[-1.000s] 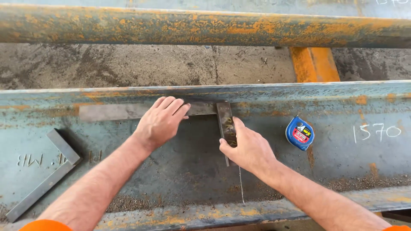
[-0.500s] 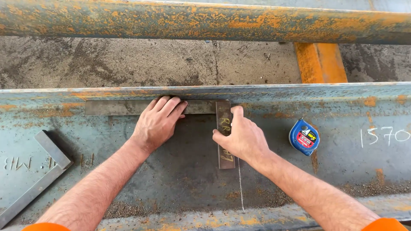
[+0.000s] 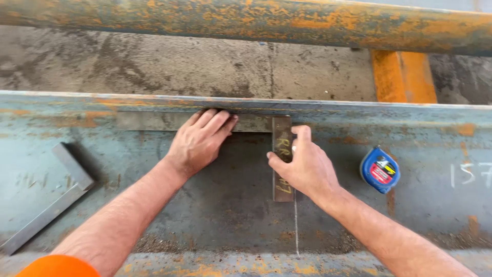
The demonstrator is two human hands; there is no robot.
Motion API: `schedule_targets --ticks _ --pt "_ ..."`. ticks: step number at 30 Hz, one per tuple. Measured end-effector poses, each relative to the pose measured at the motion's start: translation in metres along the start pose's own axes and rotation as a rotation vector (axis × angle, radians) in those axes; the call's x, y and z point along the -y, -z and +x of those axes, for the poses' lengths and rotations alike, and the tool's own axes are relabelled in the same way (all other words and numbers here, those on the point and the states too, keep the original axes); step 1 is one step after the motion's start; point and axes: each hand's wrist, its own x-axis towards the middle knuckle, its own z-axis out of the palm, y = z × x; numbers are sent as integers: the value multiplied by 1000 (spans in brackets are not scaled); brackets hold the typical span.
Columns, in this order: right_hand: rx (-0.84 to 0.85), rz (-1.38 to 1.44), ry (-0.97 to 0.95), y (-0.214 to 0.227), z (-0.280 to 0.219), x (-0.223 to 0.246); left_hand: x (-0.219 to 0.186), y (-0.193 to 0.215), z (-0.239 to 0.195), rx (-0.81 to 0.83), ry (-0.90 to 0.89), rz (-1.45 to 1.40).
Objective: Measuring and marking steel I-beams for fabrication using a square, chalk, and tape measure.
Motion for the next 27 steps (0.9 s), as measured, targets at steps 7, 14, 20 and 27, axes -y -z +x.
schedule_targets --ticks 7,14,20,27 --pt "-3 27 22 -2 -1 11 2 2 -8 -36 16 24" --pt "-24 -19 -54 -3 0 -6 1 1 -5 -45 -12 -19" --pt "-50 56 -17 16 12 -35 -1 5 3 58 -43 -9" --pt "83 129 21 22 16 -26 -7 5 8 136 -55 81"
